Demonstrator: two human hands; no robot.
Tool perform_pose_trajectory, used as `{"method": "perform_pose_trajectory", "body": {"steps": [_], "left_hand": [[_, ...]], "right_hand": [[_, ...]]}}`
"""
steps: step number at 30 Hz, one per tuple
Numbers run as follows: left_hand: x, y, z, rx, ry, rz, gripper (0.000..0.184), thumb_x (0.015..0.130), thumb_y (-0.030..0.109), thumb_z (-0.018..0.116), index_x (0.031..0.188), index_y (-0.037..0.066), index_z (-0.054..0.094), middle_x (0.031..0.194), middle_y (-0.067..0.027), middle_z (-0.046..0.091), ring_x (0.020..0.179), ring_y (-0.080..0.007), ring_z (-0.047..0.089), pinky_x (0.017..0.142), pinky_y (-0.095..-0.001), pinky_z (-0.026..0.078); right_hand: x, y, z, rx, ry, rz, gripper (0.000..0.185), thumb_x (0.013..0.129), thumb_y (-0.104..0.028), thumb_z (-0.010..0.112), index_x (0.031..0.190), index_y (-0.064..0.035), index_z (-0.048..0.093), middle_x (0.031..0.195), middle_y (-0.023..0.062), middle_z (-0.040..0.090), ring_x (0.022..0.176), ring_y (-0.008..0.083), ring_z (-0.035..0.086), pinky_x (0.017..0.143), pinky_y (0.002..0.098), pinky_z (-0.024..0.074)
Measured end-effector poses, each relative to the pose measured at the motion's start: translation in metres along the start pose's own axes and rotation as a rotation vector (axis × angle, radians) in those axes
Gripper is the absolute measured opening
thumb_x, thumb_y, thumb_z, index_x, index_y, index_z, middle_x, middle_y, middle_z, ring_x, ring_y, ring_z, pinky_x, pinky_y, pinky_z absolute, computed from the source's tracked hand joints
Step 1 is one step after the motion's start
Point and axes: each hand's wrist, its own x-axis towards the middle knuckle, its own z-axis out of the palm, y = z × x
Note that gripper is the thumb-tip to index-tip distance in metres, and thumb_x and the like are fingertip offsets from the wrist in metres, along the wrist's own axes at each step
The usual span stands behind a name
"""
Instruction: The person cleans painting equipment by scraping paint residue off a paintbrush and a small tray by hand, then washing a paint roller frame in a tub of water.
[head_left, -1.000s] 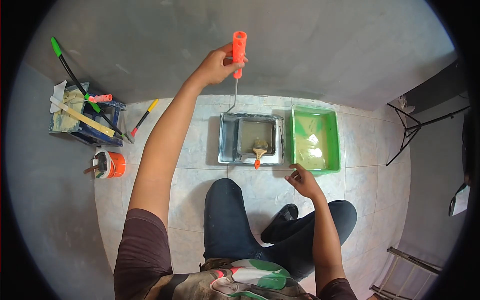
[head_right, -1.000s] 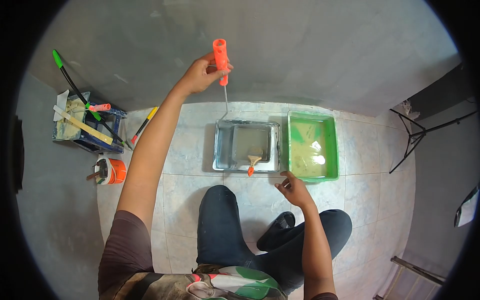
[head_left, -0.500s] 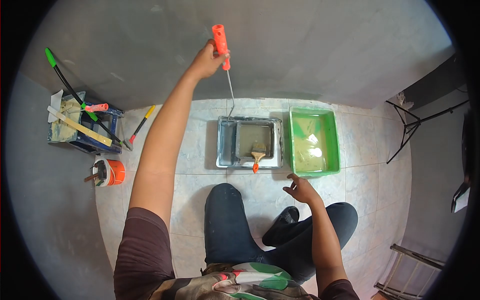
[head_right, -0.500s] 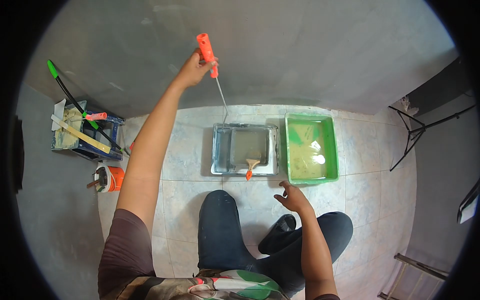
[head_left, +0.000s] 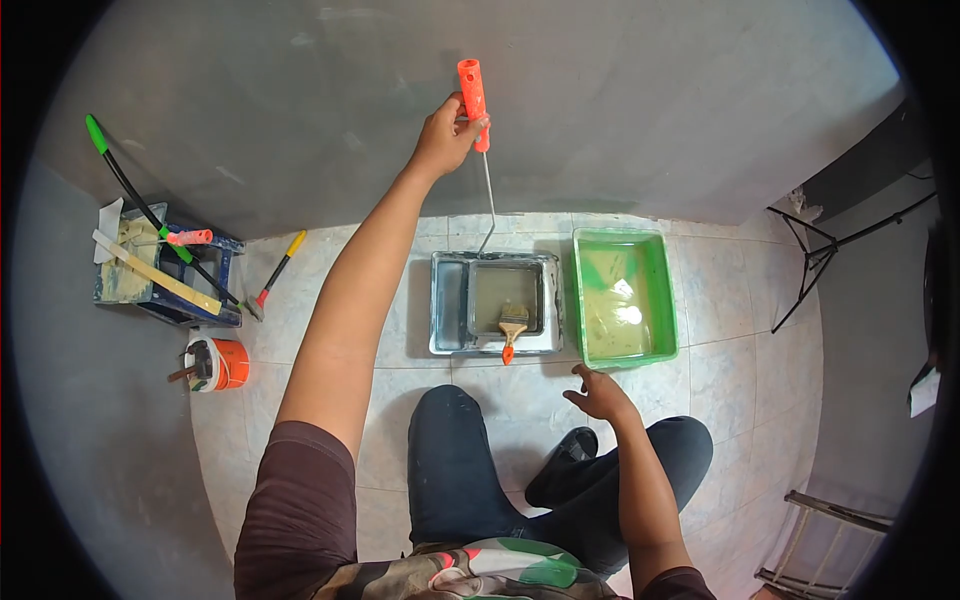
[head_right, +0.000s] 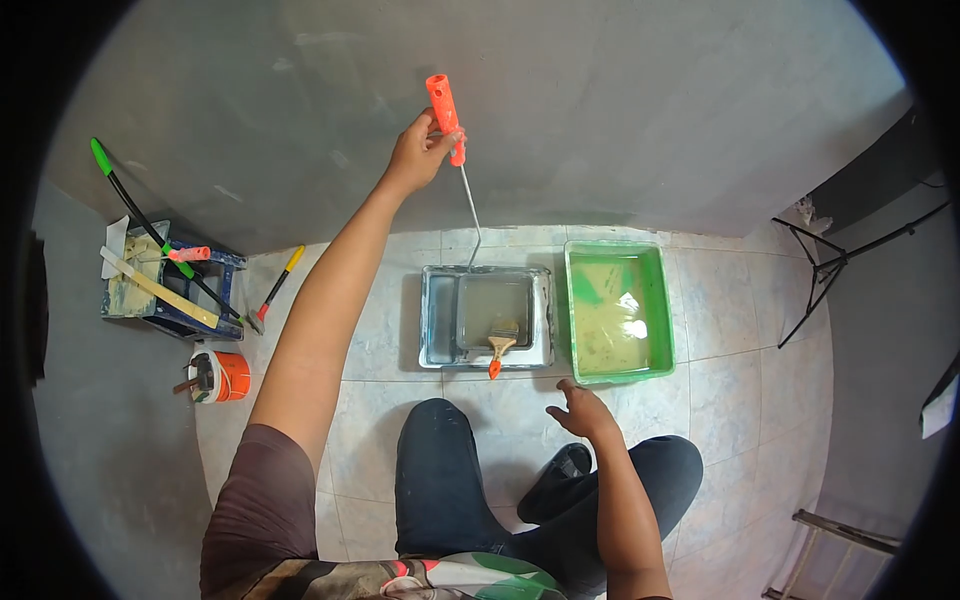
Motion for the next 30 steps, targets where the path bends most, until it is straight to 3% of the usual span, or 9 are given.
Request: {"method": "perform_pose_trajectory", "body": {"steps": [9, 11, 13, 18, 22, 23, 24, 27, 30], "left_hand": [[0.014, -0.001, 0.014, 0.277, 0.105, -0.115, 0.035, 0.099, 0.021, 0.072, 0.125, -0.002, 0.07, 0.114, -0.0106, 0.077, 0.088, -0.0201, 0.078, 0.082, -0.0313, 0.06], [0.009, -0.003, 0.018, 0.283, 0.125, -0.105, 0.037, 0.099, 0.02, 0.072, 0.127, -0.003, 0.069, 0.115, -0.0109, 0.077, 0.087, -0.0195, 0.078, 0.08, -0.0312, 0.06], [-0.009, 0.001, 0.019, 0.286, 0.288, -0.115, 0.035, 0.099, 0.02, 0.072, 0.125, -0.004, 0.069, 0.114, -0.0123, 0.076, 0.089, -0.0172, 0.077, 0.081, -0.0313, 0.061], [-0.137, -0.02, 0.034, -0.228, 0.441, -0.213, 0.03, 0.101, 0.022, 0.073, 0.118, -0.002, 0.07, 0.103, -0.0075, 0.074, 0.09, -0.014, 0.073, 0.073, -0.0271, 0.057], [-0.297, -0.055, 0.061, -0.284, 0.503, -0.496, 0.022, 0.104, 0.02, 0.069, 0.113, -0.001, 0.068, 0.104, -0.0054, 0.072, 0.09, -0.0135, 0.072, 0.073, -0.0248, 0.056], [-0.336, -0.056, 0.07, -0.272, 0.486, -0.615, 0.023, 0.105, 0.02, 0.068, 0.114, 0.0, 0.068, 0.104, -0.0051, 0.073, 0.091, -0.0137, 0.072, 0.072, -0.0243, 0.055], [-0.37, -0.052, 0.077, -0.249, 0.447, -0.705, 0.022, 0.105, 0.02, 0.068, 0.114, 0.0, 0.069, 0.104, -0.0052, 0.073, 0.092, -0.0137, 0.073, 0.073, -0.0244, 0.055], [-0.449, -0.046, 0.097, -0.355, 0.402, -0.818, 0.021, 0.105, 0.019, 0.068, 0.113, 0.0, 0.07, 0.1, -0.0052, 0.074, 0.088, -0.0152, 0.075, 0.074, -0.0259, 0.055], [-0.476, -0.041, 0.107, -0.332, 0.217, -0.869, 0.021, 0.107, 0.02, 0.064, 0.117, 0.003, 0.07, 0.103, -0.0052, 0.074, 0.093, -0.0161, 0.075, 0.077, -0.0277, 0.057]], "right_hand": [[0.001, 0.015, 0.009, -0.054, -0.021, 0.005, 0.062, 0.088, -0.034, 0.081, 0.134, 0.0021, 0.059, 0.125, 0.0282, 0.069, 0.118, 0.0451, 0.066, 0.101, 0.0486, 0.0528], [0.002, 0.018, 0.013, -0.034, 0.074, -0.11, 0.063, 0.088, -0.034, 0.083, 0.134, 0.0027, 0.059, 0.101, 0.0267, 0.073, 0.096, 0.039, 0.073, 0.085, 0.0455, 0.0576], [0.003, 0.012, 0.012, 0.017, 0.071, -0.083, 0.063, 0.088, -0.034, 0.083, 0.133, 0.0029, 0.059, 0.101, 0.0269, 0.073, 0.096, 0.0389, 0.073, 0.085, 0.0456, 0.0577], [0.044, -0.021, 0.042, 0.12, 0.17, -0.289, 0.093, 0.082, -0.032, 0.087, 0.156, -0.0038, 0.037, 0.127, 0.033, 0.063, 0.113, 0.0467, 0.066, 0.096, 0.0493, 0.0552], [0.097, -0.066, 0.071, -0.204, 0.006, -0.192, 0.116, 0.075, -0.03, 0.092, 0.165, -0.0229, 0.02, 0.124, 0.0297, 0.062, 0.114, 0.0472, 0.065, 0.095, 0.0535, 0.0564], [0.104, -0.074, 0.082, -0.294, 0.082, -0.223, 0.088, 0.085, -0.029, 0.081, 0.159, -0.0124, 0.036, 0.119, 0.0274, 0.065, 0.107, 0.0446, 0.069, 0.087, 0.0539, 0.0592], [0.116, -0.07, 0.098, -0.294, 0.075, -0.221, 0.088, 0.085, -0.029, 0.081, 0.159, -0.0124, 0.036, 0.119, 0.0274, 0.065, 0.107, 0.0446, 0.069, 0.087, 0.0539, 0.0592], [0.148, -0.06, 0.124, -0.366, 0.304, -0.21, 0.028, 0.099, -0.014, 0.047, 0.107, 0.0031, 0.067, 0.104, 0.0261, 0.068, 0.089, 0.0415, 0.072, 0.072, 0.0507, 0.0611], [0.16, -0.057, 0.106, -0.195, 0.417, -0.119, 0.026, 0.1, -0.014, 0.047, 0.104, 0.0032, 0.066, 0.101, 0.0279, 0.067, 0.088, 0.0437, 0.071, 0.073, 0.0523, 0.0606]]}}
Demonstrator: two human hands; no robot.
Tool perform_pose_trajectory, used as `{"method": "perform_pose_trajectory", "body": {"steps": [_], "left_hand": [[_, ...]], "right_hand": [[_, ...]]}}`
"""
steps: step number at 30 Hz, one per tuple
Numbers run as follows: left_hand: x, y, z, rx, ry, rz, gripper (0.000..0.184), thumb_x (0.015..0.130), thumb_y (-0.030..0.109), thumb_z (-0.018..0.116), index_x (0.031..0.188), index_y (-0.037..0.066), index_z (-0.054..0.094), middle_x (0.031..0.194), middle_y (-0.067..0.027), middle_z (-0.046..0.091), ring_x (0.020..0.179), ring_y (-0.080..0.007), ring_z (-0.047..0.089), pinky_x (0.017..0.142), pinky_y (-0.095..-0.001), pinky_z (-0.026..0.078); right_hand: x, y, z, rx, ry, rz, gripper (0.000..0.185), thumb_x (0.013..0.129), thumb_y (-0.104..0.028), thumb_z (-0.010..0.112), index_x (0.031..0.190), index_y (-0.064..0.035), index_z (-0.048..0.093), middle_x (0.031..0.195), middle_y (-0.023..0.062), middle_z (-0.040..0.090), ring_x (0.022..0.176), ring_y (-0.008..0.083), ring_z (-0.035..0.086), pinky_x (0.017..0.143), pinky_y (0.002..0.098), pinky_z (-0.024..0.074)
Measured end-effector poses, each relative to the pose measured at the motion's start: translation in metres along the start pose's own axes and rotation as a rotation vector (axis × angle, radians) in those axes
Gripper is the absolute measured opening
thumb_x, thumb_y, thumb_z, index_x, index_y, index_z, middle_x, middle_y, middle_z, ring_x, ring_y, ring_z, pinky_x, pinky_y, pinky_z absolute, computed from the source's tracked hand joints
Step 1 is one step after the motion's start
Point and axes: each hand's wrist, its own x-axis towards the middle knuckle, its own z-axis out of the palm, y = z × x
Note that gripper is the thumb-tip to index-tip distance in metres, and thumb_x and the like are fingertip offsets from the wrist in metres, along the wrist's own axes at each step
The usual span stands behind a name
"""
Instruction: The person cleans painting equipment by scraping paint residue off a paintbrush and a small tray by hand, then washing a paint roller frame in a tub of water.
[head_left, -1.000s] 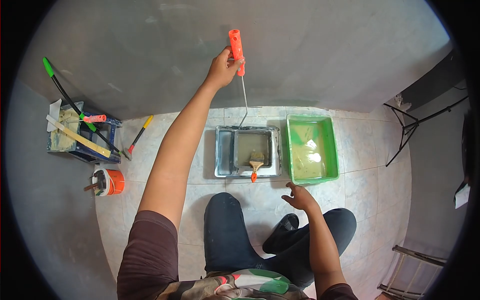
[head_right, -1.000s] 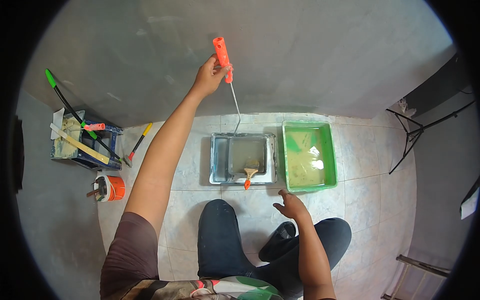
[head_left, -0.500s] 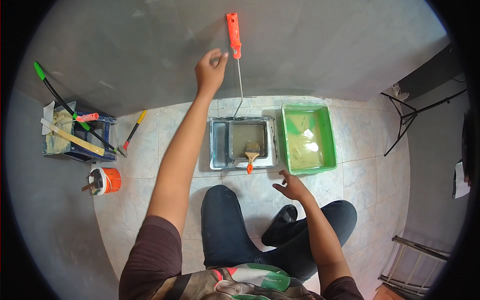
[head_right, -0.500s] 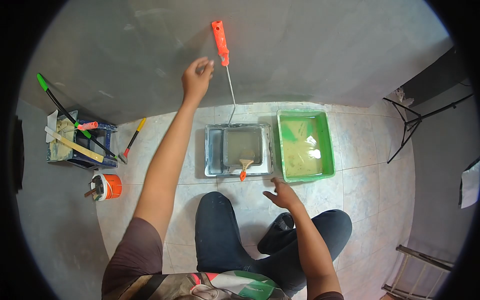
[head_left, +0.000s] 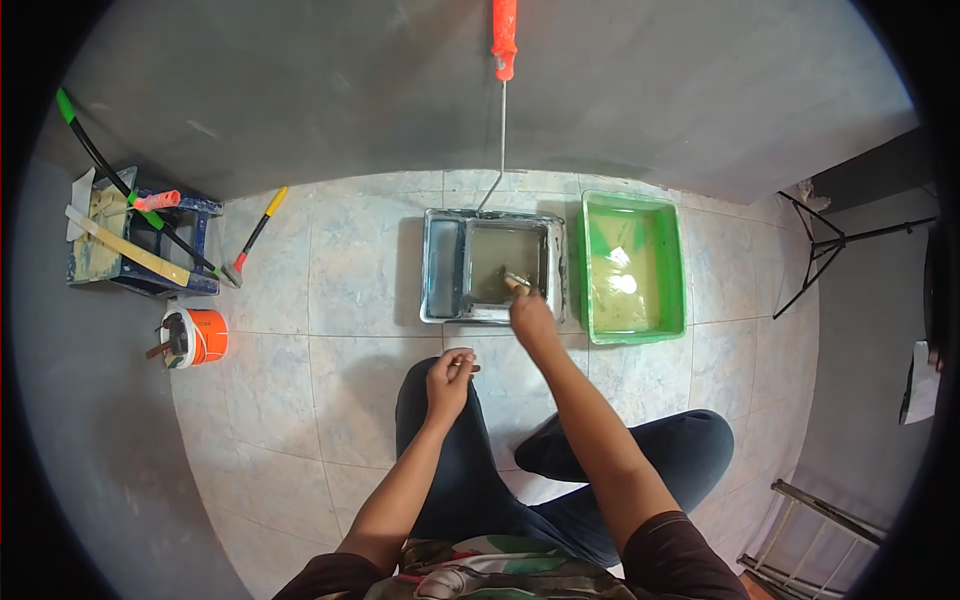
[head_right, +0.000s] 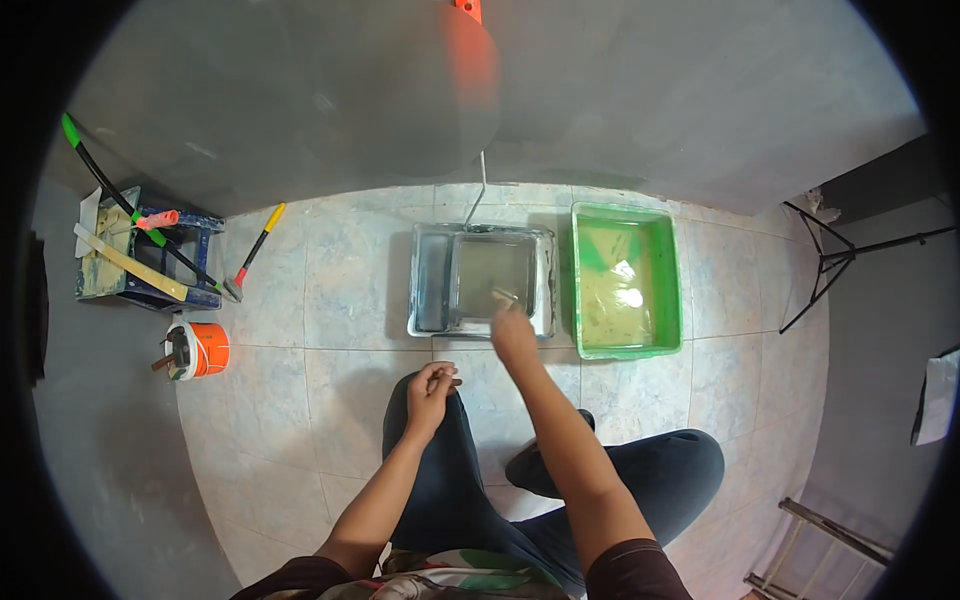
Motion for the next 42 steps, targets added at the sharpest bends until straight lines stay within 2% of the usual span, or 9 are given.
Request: {"method": "perform_pose_trajectory", "body": {"steps": [8, 14, 19, 22, 25, 32, 38, 40, 42], "left_hand": [[0.025, -0.025, 0.033, 0.094, -0.157, 0.027, 0.02, 0.106, 0.017, 0.064, 0.117, 0.002, 0.07, 0.104, -0.009, 0.076, 0.092, -0.0184, 0.077, 0.078, -0.0304, 0.057], [0.026, -0.044, 0.028, 0.191, -0.247, 0.013, 0.022, 0.106, 0.019, 0.064, 0.119, 0.002, 0.069, 0.102, -0.0081, 0.075, 0.091, -0.0177, 0.077, 0.079, -0.0296, 0.057], [0.032, -0.041, 0.028, 0.122, -0.213, -0.044, 0.022, 0.106, 0.02, 0.064, 0.118, 0.002, 0.069, 0.103, -0.0073, 0.075, 0.092, -0.0173, 0.076, 0.08, -0.0294, 0.056], [0.033, -0.042, 0.03, 0.126, -0.222, -0.056, 0.022, 0.106, 0.02, 0.064, 0.118, 0.003, 0.069, 0.103, -0.0067, 0.074, 0.093, -0.0172, 0.076, 0.081, -0.0298, 0.055], [0.031, -0.038, 0.029, 0.122, -0.237, -0.054, 0.022, 0.106, 0.021, 0.064, 0.118, 0.004, 0.069, 0.104, -0.0062, 0.074, 0.093, -0.0171, 0.076, 0.082, -0.0303, 0.055], [0.032, -0.041, 0.028, 0.095, -0.193, -0.057, 0.022, 0.102, 0.018, 0.069, 0.115, -0.001, 0.071, 0.104, -0.0089, 0.076, 0.089, -0.0184, 0.077, 0.079, -0.0301, 0.059], [0.032, -0.035, 0.029, 0.07, -0.181, -0.059, 0.018, 0.102, 0.013, 0.067, 0.113, -0.001, 0.071, 0.101, -0.0086, 0.076, 0.088, -0.0184, 0.077, 0.079, -0.03, 0.059], [0.034, -0.039, 0.027, 0.056, -0.194, -0.051, 0.02, 0.103, 0.016, 0.066, 0.115, 0.001, 0.07, 0.101, -0.0078, 0.075, 0.09, -0.0183, 0.076, 0.08, -0.0301, 0.057], [0.033, -0.041, 0.026, 0.041, -0.211, -0.053, 0.021, 0.105, 0.02, 0.065, 0.117, 0.003, 0.07, 0.102, -0.0069, 0.075, 0.092, -0.0182, 0.076, 0.081, -0.0302, 0.056]], "right_hand": [[0.051, 0.032, -0.037, 0.043, 0.188, 0.105, 0.025, 0.102, -0.016, 0.051, 0.102, 0.0054, 0.065, 0.095, 0.0333, 0.069, 0.086, 0.051, 0.069, 0.076, 0.058, 0.0562], [0.067, 0.039, -0.022, -0.117, -0.062, 0.11, 0.025, 0.099, -0.017, 0.054, 0.091, 0.0007, 0.07, 0.094, 0.0279, 0.072, 0.088, 0.0473, 0.071, 0.078, 0.0568, 0.0572], [0.063, 0.033, -0.034, -0.246, -0.205, -0.195, 0.023, 0.097, -0.017, 0.057, 0.099, -0.006, 0.077, 0.105, 0.0229, 0.071, 0.102, 0.0362, 0.073, 0.082, 0.0458, 0.0613], [0.06, -0.001, -0.074, -0.307, -0.12, -0.365, 0.022, 0.095, -0.014, 0.057, 0.097, -0.0086, 0.078, 0.11, 0.0189, 0.07, 0.108, 0.0344, 0.069, 0.083, 0.0428, 0.061], [0.062, -0.019, -0.075, -0.35, -0.062, -0.368, 0.02, 0.092, -0.013, 0.056, 0.088, -0.0041, 0.074, 0.107, 0.0153, 0.067, 0.11, 0.0337, 0.065, 0.084, 0.044, 0.0606], [0.064, 0.01, -0.012, -0.345, -0.19, -0.34, 0.02, 0.092, -0.012, 0.059, 0.095, -0.0041, 0.077, 0.116, 0.0189, 0.066, 0.112, 0.0351, 0.065, 0.088, 0.0428, 0.0606], [0.096, 0.086, -0.012, -0.023, -0.036, -0.069, 0.019, 0.088, -0.016, 0.066, 0.091, -0.0013, 0.079, 0.094, 0.0223, 0.076, 0.088, 0.0394, 0.074, 0.083, 0.0478, 0.0599], [0.09, 0.086, -0.042, 0.223, 0.028, 0.02, 0.022, 0.086, -0.02, 0.073, 0.093, -0.0003, 0.08, 0.075, 0.0187, 0.074, 0.074, 0.0355, 0.074, 0.072, 0.0444, 0.0587], [0.083, 0.084, -0.051, 0.263, -0.061, 0.137, 0.024, 0.087, -0.022, 0.074, 0.094, 0.0002, 0.08, 0.074, 0.0182, 0.074, 0.07, 0.031, 0.074, 0.066, 0.0408, 0.0565]]}}
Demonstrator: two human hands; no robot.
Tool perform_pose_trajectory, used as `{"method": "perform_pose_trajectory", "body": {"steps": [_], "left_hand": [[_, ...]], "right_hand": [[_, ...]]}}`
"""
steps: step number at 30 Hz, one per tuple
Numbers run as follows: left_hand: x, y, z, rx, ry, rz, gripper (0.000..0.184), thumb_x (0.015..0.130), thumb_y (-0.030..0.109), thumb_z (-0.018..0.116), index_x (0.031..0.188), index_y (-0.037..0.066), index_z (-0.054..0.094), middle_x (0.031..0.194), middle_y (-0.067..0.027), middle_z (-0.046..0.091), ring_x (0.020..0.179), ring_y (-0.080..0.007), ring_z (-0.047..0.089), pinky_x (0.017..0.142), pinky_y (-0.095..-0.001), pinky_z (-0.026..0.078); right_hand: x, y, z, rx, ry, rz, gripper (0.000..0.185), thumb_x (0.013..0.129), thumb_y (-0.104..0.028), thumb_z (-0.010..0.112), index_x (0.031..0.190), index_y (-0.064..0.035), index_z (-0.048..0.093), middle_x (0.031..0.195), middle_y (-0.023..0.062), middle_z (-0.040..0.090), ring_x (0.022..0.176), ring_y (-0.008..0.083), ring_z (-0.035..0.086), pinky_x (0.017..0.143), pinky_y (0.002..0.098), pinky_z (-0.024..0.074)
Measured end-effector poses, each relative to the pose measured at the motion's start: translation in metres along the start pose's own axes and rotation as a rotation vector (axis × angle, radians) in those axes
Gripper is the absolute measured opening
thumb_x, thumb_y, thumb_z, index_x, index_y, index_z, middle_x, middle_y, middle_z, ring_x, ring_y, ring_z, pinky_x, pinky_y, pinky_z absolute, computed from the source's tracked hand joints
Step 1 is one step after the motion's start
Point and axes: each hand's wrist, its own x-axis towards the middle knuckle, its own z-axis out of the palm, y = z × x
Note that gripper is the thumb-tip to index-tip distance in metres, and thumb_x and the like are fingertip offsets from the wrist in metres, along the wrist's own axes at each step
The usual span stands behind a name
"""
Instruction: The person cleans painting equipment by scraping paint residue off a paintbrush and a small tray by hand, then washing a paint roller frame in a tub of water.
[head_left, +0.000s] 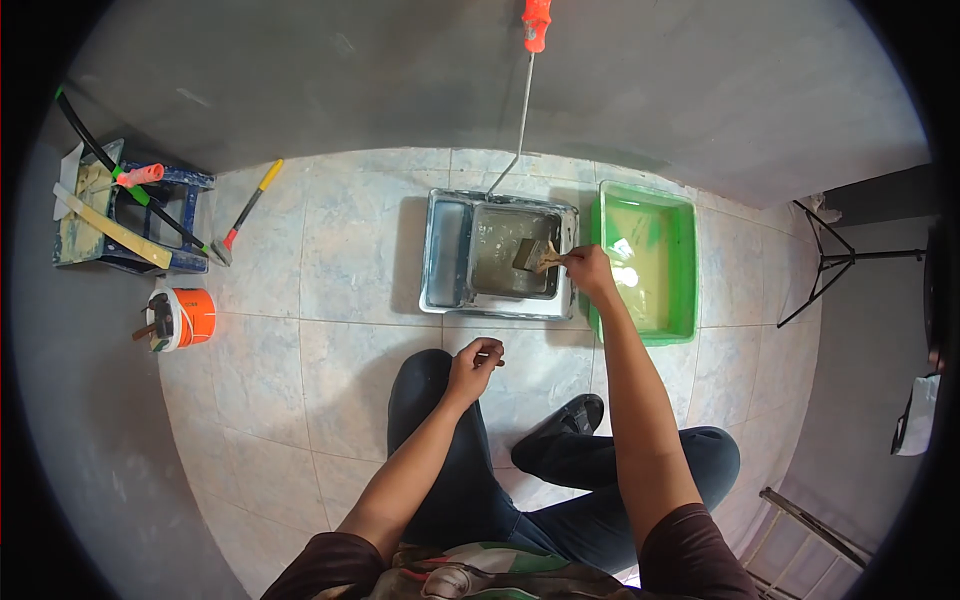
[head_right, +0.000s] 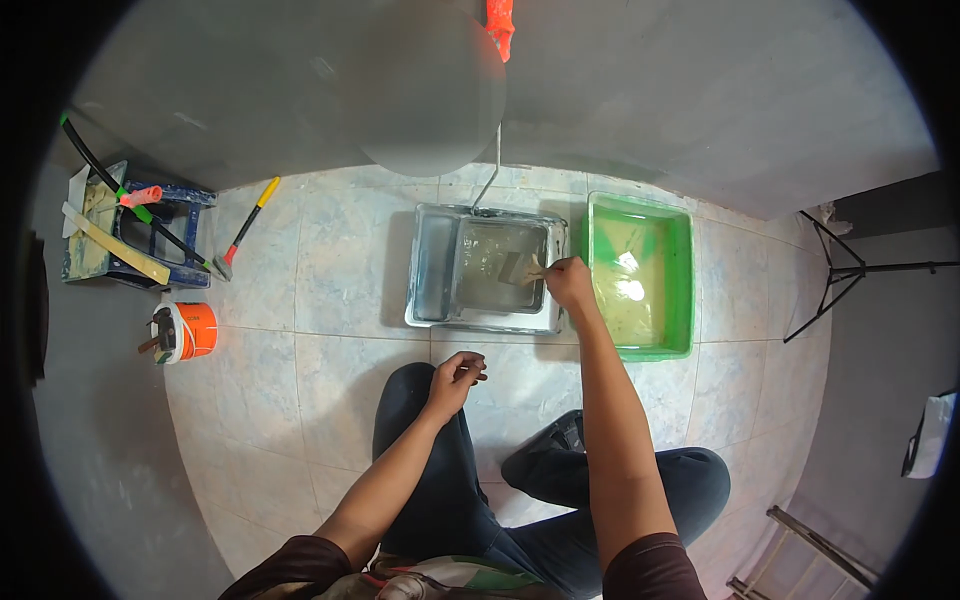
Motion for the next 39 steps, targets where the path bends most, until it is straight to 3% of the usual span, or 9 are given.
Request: {"method": "perform_pose_trajectory", "body": {"steps": [2, 7, 15, 20, 25, 30, 34, 36, 39], "left_hand": [[0.001, -0.001, 0.002, -0.024, 0.002, -0.014, 0.021, 0.105, 0.019, 0.065, 0.118, 0.003, 0.07, 0.102, -0.0073, 0.075, 0.092, -0.0177, 0.076, 0.082, -0.0296, 0.056], [0.002, -0.001, 0.001, -0.03, 0.0, -0.027, 0.022, 0.104, 0.018, 0.066, 0.119, 0.002, 0.069, 0.102, -0.0066, 0.074, 0.092, -0.0171, 0.075, 0.083, -0.0296, 0.056], [0.001, 0.001, -0.001, 0.018, -0.002, -0.047, 0.021, 0.104, 0.019, 0.066, 0.118, 0.003, 0.069, 0.103, -0.0061, 0.074, 0.093, -0.0169, 0.075, 0.082, -0.0297, 0.056], [0.003, -0.001, 0.001, -0.022, 0.002, -0.023, 0.021, 0.105, 0.021, 0.066, 0.117, 0.004, 0.07, 0.104, -0.0063, 0.074, 0.093, -0.0173, 0.075, 0.082, -0.0301, 0.055], [0.023, 0.004, 0.007, -0.148, -0.025, -0.073, 0.036, 0.108, 0.034, 0.06, 0.122, 0.002, 0.069, 0.11, -0.0089, 0.074, 0.097, -0.0193, 0.075, 0.085, -0.0323, 0.056], [0.07, 0.079, 0.022, -0.485, -0.061, -0.405, 0.06, 0.105, 0.059, 0.054, 0.122, 0.003, 0.069, 0.112, -0.0096, 0.073, 0.099, -0.0198, 0.073, 0.085, -0.0353, 0.057], [0.116, 0.091, 0.03, -0.432, -0.03, -0.447, 0.058, 0.104, 0.057, 0.058, 0.123, 0.003, 0.069, 0.111, -0.0095, 0.073, 0.098, -0.0201, 0.071, 0.085, -0.0383, 0.057], [0.135, 0.08, 0.026, -0.278, -0.121, -0.378, 0.048, 0.104, 0.048, 0.061, 0.119, 0.003, 0.07, 0.102, -0.0083, 0.072, 0.087, -0.0183, 0.069, 0.078, -0.0374, 0.056], [0.157, 0.049, 0.016, -0.191, -0.062, -0.363, 0.032, 0.103, 0.035, 0.062, 0.108, 0.004, 0.069, 0.085, -0.004, 0.066, 0.068, -0.0135, 0.06, 0.057, -0.0341, 0.05]], "right_hand": [[-0.013, -0.004, 0.003, 0.168, -0.009, 0.252, 0.024, 0.086, -0.021, 0.074, 0.095, 0.0005, 0.08, 0.073, 0.0182, 0.074, 0.066, 0.026, 0.073, 0.064, 0.039, 0.0565], [-0.03, 0.026, 0.062, -0.064, 0.249, 0.162, 0.022, 0.084, -0.014, 0.065, 0.094, 0.0003, 0.079, 0.081, 0.0303, 0.071, 0.081, 0.0508, 0.07, 0.075, 0.0521, 0.0588], [-0.041, -0.065, 0.036, -0.454, 0.055, -0.181, 0.02, 0.094, -0.01, 0.055, 0.095, -0.0018, 0.073, 0.099, 0.0263, 0.07, 0.089, 0.043, 0.072, 0.075, 0.0521, 0.0605], [-0.05, -0.062, 0.059, -0.69, 0.031, -0.35, 0.014, 0.089, -0.012, 0.061, 0.091, -0.0033, 0.073, 0.106, 0.0187, 0.064, 0.103, 0.0351, 0.069, 0.069, 0.0413, 0.0635], [-0.059, -0.024, 0.087, -0.559, 0.133, -0.316, 0.016, 0.09, -0.008, 0.06, 0.099, -0.0009, 0.072, 0.104, 0.022, 0.065, 0.092, 0.0394, 0.071, 0.071, 0.0462, 0.0618], [-0.057, -0.029, 0.054, -0.007, 0.203, -0.14, 0.027, 0.092, -0.005, 0.057, 0.116, 0.0013, 0.068, 0.103, 0.0335, 0.066, 0.08, 0.0515, 0.067, 0.073, 0.0579, 0.0545], [-0.086, -0.055, 0.071, 0.011, 0.243, -0.058, 0.042, 0.093, -0.005, 0.06, 0.134, 0.0017, 0.06, 0.101, 0.0313, 0.066, 0.091, 0.0496, 0.064, 0.082, 0.0555, 0.0516], [-0.094, -0.055, 0.098, 0.065, 0.326, -0.288, 0.048, 0.094, -0.007, 0.059, 0.141, 0.0014, 0.054, 0.108, 0.0317, 0.062, 0.095, 0.05, 0.062, 0.087, 0.0549, 0.0506], [-0.094, -0.052, 0.093, 0.223, 0.147, -0.293, 0.037, 0.092, -0.011, 0.064, 0.126, 0.0034, 0.065, 0.097, 0.0277, 0.069, 0.092, 0.0462, 0.066, 0.086, 0.0534, 0.0522]]}}
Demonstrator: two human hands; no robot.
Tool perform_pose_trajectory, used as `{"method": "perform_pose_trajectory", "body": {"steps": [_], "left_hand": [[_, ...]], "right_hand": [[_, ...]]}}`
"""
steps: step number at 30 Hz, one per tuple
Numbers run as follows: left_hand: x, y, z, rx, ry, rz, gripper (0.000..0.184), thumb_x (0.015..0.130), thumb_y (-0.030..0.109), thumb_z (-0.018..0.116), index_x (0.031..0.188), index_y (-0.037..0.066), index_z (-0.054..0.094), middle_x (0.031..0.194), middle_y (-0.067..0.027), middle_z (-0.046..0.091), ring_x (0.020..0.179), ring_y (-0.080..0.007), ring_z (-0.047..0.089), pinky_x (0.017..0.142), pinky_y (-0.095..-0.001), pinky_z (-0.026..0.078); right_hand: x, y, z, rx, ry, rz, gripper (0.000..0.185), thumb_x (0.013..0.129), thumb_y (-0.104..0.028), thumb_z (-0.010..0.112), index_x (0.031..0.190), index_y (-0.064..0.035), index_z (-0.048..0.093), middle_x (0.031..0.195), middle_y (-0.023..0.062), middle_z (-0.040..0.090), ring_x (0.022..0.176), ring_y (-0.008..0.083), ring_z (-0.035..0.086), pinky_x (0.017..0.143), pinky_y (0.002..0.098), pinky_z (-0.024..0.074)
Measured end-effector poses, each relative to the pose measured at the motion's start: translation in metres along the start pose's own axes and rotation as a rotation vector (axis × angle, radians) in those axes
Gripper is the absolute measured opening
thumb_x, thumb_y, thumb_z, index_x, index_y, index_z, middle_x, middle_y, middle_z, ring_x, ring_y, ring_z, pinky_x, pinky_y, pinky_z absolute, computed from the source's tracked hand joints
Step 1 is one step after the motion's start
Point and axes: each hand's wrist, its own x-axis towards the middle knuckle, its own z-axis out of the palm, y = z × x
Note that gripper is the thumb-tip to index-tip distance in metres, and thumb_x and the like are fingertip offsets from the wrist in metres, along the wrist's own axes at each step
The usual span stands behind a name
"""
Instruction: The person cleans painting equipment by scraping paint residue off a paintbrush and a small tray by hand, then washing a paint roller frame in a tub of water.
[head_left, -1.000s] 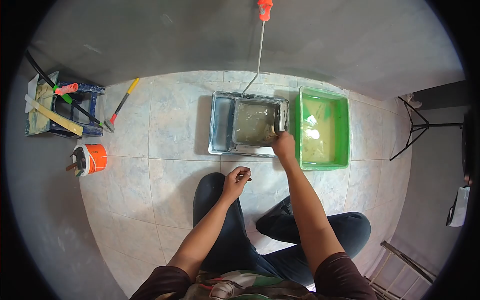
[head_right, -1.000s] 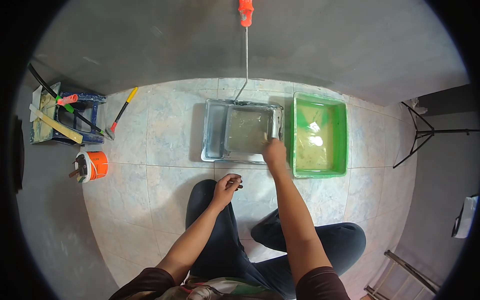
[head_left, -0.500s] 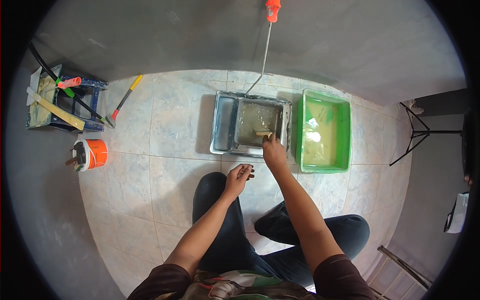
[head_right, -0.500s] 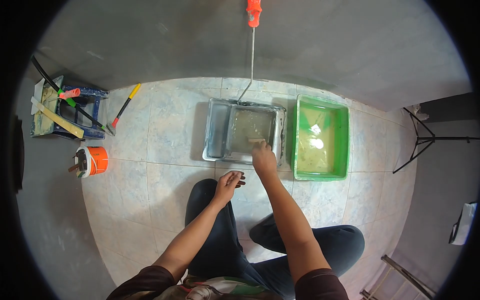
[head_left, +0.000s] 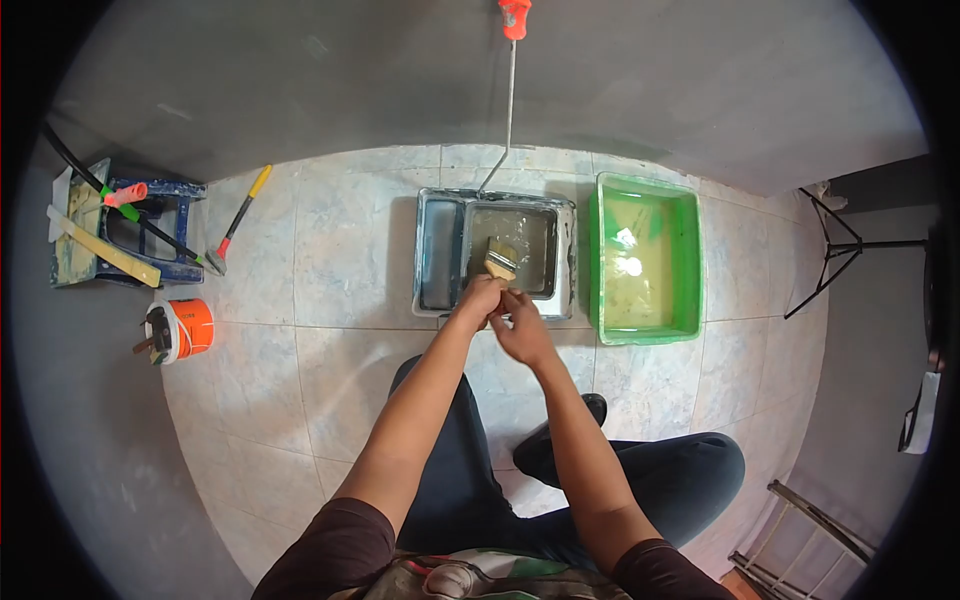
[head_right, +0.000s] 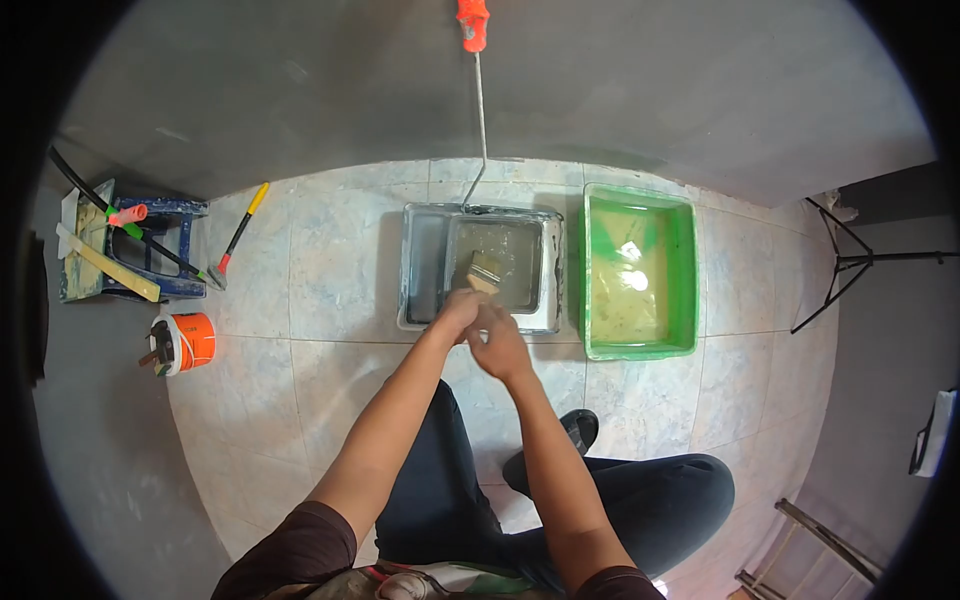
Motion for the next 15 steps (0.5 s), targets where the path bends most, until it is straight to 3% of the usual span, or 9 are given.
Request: {"method": "perform_pose_trajectory", "body": {"steps": [1, 2, 3, 5, 6, 8, 9, 11, 15], "left_hand": [[0.006, -0.006, -0.011, 0.07, 0.02, -0.071, 0.029, 0.103, 0.032, 0.062, 0.104, 0.004, 0.069, 0.081, -0.0029, 0.064, 0.062, -0.0121, 0.056, 0.051, -0.0331, 0.047], [0.003, -0.011, -0.02, -0.028, -0.028, -0.073, 0.028, 0.106, 0.032, 0.058, 0.104, 0.005, 0.069, 0.08, -0.0007, 0.062, 0.058, -0.0109, 0.052, 0.047, -0.0329, 0.044], [-0.003, -0.008, -0.018, -0.019, -0.026, -0.083, 0.028, 0.106, 0.032, 0.058, 0.104, 0.005, 0.069, 0.08, -0.0007, 0.062, 0.058, -0.0109, 0.052, 0.047, -0.0329, 0.044], [-0.014, -0.005, -0.011, 0.001, 0.045, -0.116, 0.031, 0.108, 0.035, 0.054, 0.105, 0.008, 0.069, 0.077, 0.002, 0.058, 0.057, -0.0104, 0.05, 0.048, -0.0313, 0.044], [-0.017, -0.009, -0.011, -0.029, 0.056, -0.111, 0.031, 0.11, 0.039, 0.051, 0.106, 0.013, 0.067, 0.075, 0.0044, 0.052, 0.057, -0.0091, 0.047, 0.048, -0.0288, 0.04], [-0.02, -0.016, -0.013, -0.038, 0.029, -0.101, 0.029, 0.11, 0.04, 0.051, 0.107, 0.014, 0.065, 0.074, 0.0048, 0.05, 0.056, -0.0084, 0.045, 0.048, -0.0281, 0.038], [-0.021, -0.018, -0.015, -0.053, 0.005, -0.092, 0.028, 0.11, 0.04, 0.05, 0.108, 0.016, 0.063, 0.073, 0.0052, 0.048, 0.055, -0.0078, 0.043, 0.048, -0.0273, 0.036], [-0.024, -0.024, -0.019, -0.087, -0.055, -0.1, 0.027, 0.11, 0.04, 0.05, 0.11, 0.016, 0.062, 0.071, 0.0055, 0.046, 0.055, -0.0074, 0.042, 0.048, -0.0268, 0.035], [-0.03, -0.019, -0.02, -0.104, -0.132, -0.112, 0.025, 0.11, 0.039, 0.05, 0.112, 0.016, 0.06, 0.068, 0.0062, 0.043, 0.052, -0.007, 0.04, 0.048, -0.026, 0.033]], "right_hand": [[0.003, 0.005, -0.007, 0.071, -0.16, 0.038, 0.034, 0.092, -0.013, 0.066, 0.121, 0.0041, 0.068, 0.093, 0.0262, 0.071, 0.089, 0.0452, 0.067, 0.084, 0.0525, 0.0533], [0.015, 0.003, -0.018, 0.087, -0.157, 0.232, 0.032, 0.09, -0.018, 0.073, 0.114, 0.0038, 0.071, 0.09, 0.024, 0.073, 0.078, 0.0376, 0.072, 0.076, 0.0468, 0.0555], [0.026, 0.01, -0.016, 0.095, -0.154, 0.242, 0.032, 0.09, -0.018, 0.073, 0.114, 0.0038, 0.071, 0.09, 0.024, 0.073, 0.078, 0.0376, 0.072, 0.076, 0.0468, 0.0555], [0.048, 0.025, -0.01, -0.001, 0.111, 0.426, 0.034, 0.092, -0.02, 0.074, 0.115, 0.0046, 0.071, 0.092, 0.0234, 0.074, 0.068, 0.0291, 0.071, 0.067, 0.0393, 0.0549], [0.057, 0.049, 0.002, 0.002, 0.116, 0.433, 0.034, 0.092, -0.02, 0.074, 0.115, 0.0046, 0.071, 0.092, 0.0234, 0.074, 0.068, 0.0291, 0.071, 0.067, 0.0393, 0.0549], [0.078, 0.089, 0.025, 0.111, 0.151, 0.538, 0.029, 0.094, -0.018, 0.074, 0.11, 0.006, 0.072, 0.085, 0.0164, 0.074, 0.069, 0.0206, 0.069, 0.062, 0.0348, 0.0523], [0.085, 0.094, 0.027, 0.114, 0.158, 0.54, 0.029, 0.094, -0.018, 0.074, 0.11, 0.006, 0.072, 0.085, 0.0164, 0.074, 0.069, 0.0206, 0.069, 0.062, 0.0348, 0.0523], [0.094, 0.098, 0.03, 0.51, 0.024, 0.776, 0.024, 0.094, -0.016, 0.075, 0.1, 0.006, 0.073, 0.081, 0.0099, 0.072, 0.066, 0.0189, 0.065, 0.059, 0.0343, 0.0501], [0.097, 0.14, 0.064, 0.504, 0.082, 0.769, 0.022, 0.092, -0.017, 0.077, 0.093, 0.0045, 0.073, 0.081, 0.008, 0.071, 0.064, 0.0182, 0.063, 0.059, 0.0348, 0.0498]]}}
